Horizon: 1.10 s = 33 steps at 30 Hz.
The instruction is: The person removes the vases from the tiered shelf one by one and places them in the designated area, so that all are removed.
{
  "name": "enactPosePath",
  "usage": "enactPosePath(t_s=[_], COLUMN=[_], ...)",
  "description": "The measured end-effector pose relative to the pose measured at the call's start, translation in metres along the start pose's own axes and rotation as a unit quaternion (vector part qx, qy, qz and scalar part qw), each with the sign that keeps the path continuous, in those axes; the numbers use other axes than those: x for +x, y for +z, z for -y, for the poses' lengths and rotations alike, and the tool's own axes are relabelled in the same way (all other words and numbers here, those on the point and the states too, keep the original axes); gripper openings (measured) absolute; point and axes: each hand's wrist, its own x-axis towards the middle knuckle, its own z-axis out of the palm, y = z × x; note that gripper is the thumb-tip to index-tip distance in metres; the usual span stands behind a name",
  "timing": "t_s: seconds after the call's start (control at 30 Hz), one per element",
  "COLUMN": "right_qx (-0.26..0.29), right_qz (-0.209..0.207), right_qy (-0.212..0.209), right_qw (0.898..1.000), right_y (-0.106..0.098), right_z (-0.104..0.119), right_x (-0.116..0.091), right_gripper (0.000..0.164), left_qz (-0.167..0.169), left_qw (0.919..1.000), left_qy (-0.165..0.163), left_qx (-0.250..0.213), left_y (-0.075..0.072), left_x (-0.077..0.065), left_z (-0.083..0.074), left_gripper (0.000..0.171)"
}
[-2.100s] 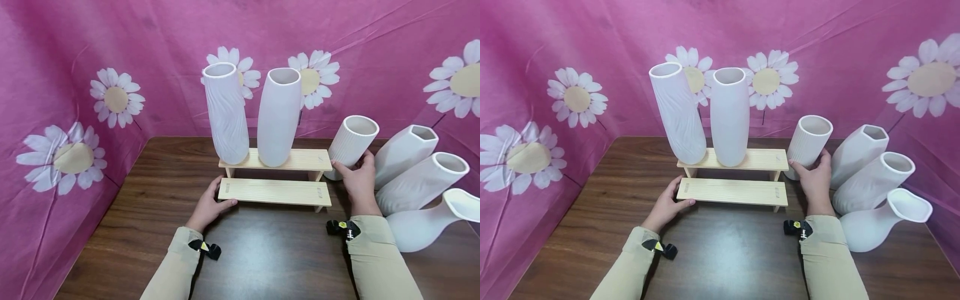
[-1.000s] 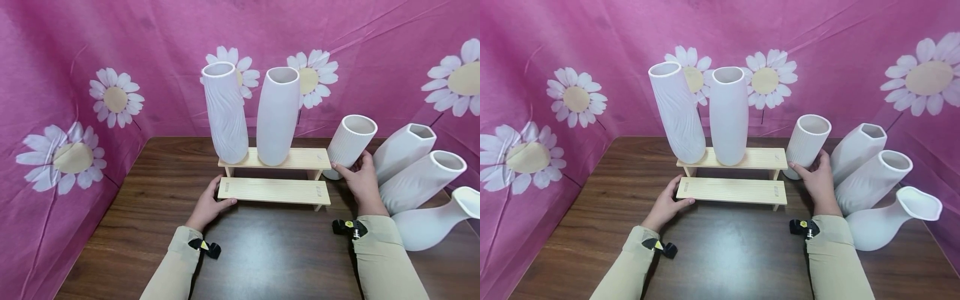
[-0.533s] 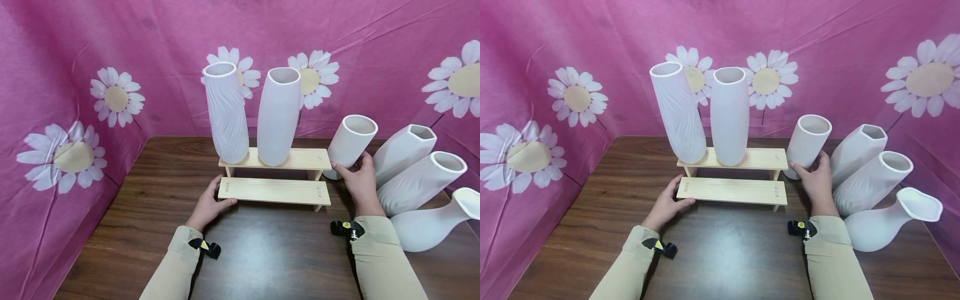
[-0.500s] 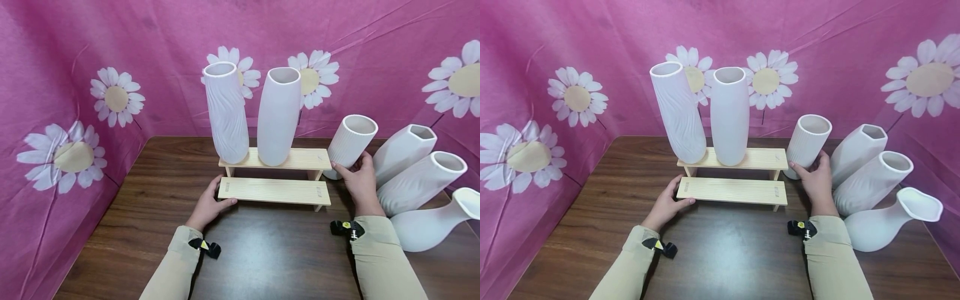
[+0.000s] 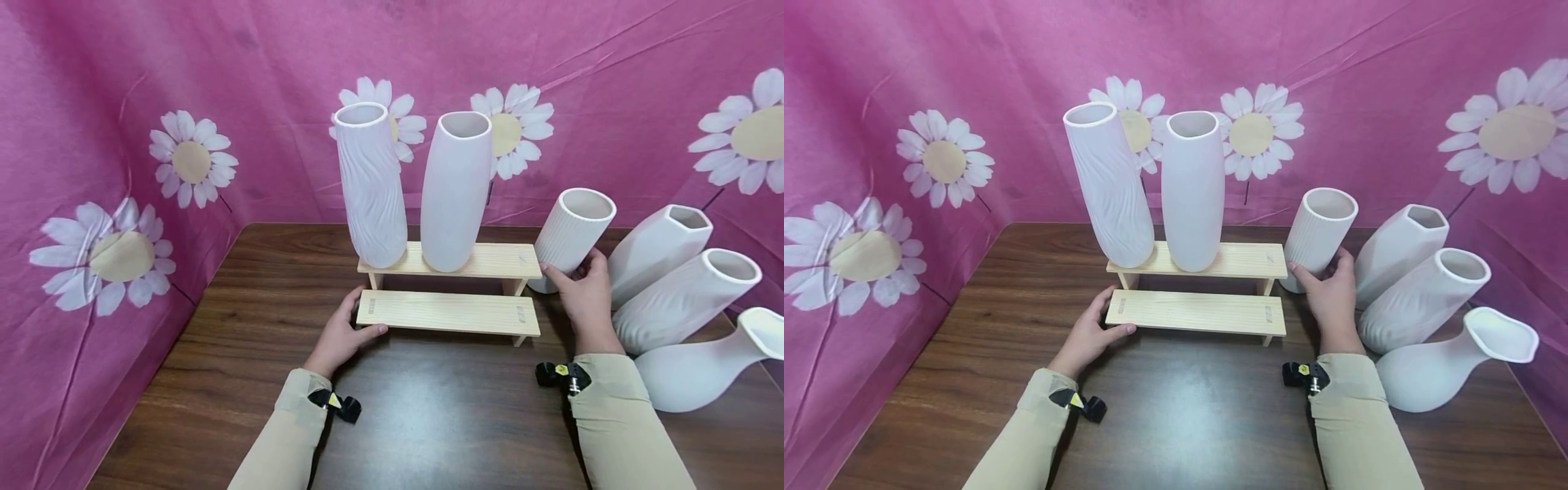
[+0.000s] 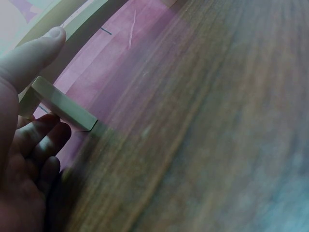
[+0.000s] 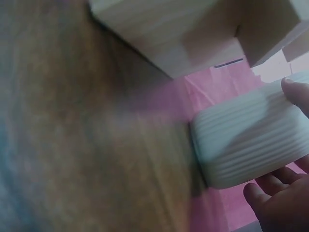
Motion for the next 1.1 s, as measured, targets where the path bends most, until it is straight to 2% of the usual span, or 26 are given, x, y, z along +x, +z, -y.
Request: enactPosePath(t_s=[0.33,0.63,0.77,1.0,1.1], right_qx=[0.101,0.208,0.249,0.279,0.294], right_qz=[-0.031,-0.077,-0.084,-0.083,-0.084], right_qy=[-0.021,-0.024,-0.038,-0.075,-0.092], right_qw=[0.994,0.975,0.964,0.954,0.948], right_y=[-0.010,-0.018,-0.023,-0.025,-0.024], right_z=[0.028,0.062,0.075,0.093,0.098], right_x=[-0.010,-0.026,-0.036,-0.052,-0.058], right_gripper=[0.078,0.074,0.075,0.075,0.073], left_qz=[-0.003,-0.004,-0.004,-0.005,-0.006], left_qw=[1.0000,1.0000,1.0000,1.0000,0.9999], left_qy=[0.002,-0.002,-0.003,0.003,0.001], left_qx=[-0.001,-0.006,-0.006,-0.006,-0.011], left_y=[0.000,0.000,0.000,0.000,0.004], left_x=[0.001,0.001,0.000,0.000,0.004], left_z=[0.003,0.005,0.004,0.004,0.013], left_gripper=[0.089,0.089,0.089,0.088,0.089])
